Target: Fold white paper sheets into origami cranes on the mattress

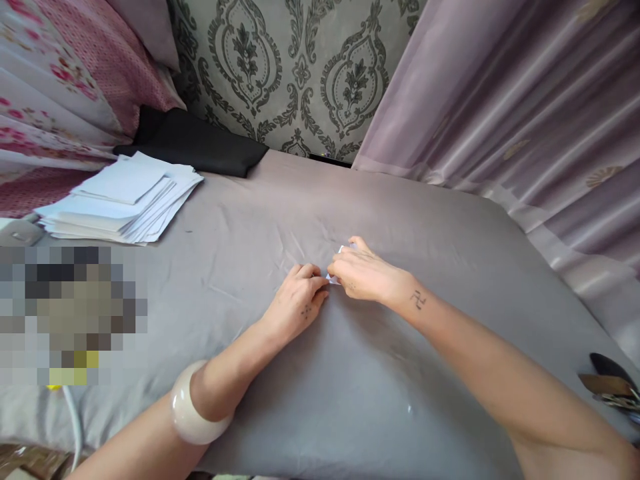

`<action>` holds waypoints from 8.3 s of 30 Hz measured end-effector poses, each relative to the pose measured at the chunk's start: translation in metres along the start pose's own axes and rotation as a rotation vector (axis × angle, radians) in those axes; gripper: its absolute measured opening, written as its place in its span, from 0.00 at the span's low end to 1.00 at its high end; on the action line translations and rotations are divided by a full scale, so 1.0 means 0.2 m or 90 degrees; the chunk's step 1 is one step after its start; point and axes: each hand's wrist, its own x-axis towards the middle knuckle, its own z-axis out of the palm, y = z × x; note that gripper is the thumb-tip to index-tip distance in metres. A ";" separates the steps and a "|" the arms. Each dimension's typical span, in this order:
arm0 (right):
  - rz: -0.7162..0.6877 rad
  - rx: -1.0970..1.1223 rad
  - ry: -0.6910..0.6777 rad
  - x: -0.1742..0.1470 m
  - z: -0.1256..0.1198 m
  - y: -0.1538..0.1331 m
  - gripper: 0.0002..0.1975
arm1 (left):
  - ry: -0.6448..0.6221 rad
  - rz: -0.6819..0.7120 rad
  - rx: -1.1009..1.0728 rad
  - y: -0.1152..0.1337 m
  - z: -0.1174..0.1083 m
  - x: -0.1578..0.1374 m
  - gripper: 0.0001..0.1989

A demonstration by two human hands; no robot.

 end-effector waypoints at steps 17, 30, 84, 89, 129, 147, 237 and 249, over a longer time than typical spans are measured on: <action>-0.012 -0.003 -0.011 0.05 0.01 0.01 0.11 | 0.039 -0.148 -0.067 0.05 -0.02 0.08 0.08; 0.246 0.380 0.580 -0.25 0.38 0.00 0.14 | 0.013 -0.152 -0.041 0.05 -0.02 0.09 0.08; 0.306 0.183 0.341 -0.26 0.46 -0.45 0.25 | 0.024 -0.273 -0.139 0.07 -0.05 0.14 0.13; 0.309 0.177 0.351 -0.26 0.47 -0.45 0.24 | 0.005 -0.259 -0.082 0.06 -0.07 0.12 0.14; 0.319 0.161 0.352 -0.26 0.46 -0.47 0.25 | 0.061 -0.323 -0.027 0.08 0.04 0.13 0.08; 0.274 0.152 0.310 -0.25 0.42 -0.42 0.27 | 0.078 -0.290 -0.044 0.09 0.04 0.13 0.08; 0.382 0.501 0.442 -0.31 0.53 -0.02 0.07 | 0.131 0.306 0.150 0.15 -0.04 0.01 0.32; 0.282 0.577 0.550 -0.26 0.53 0.04 0.16 | 0.161 0.332 0.363 0.10 0.06 0.03 0.09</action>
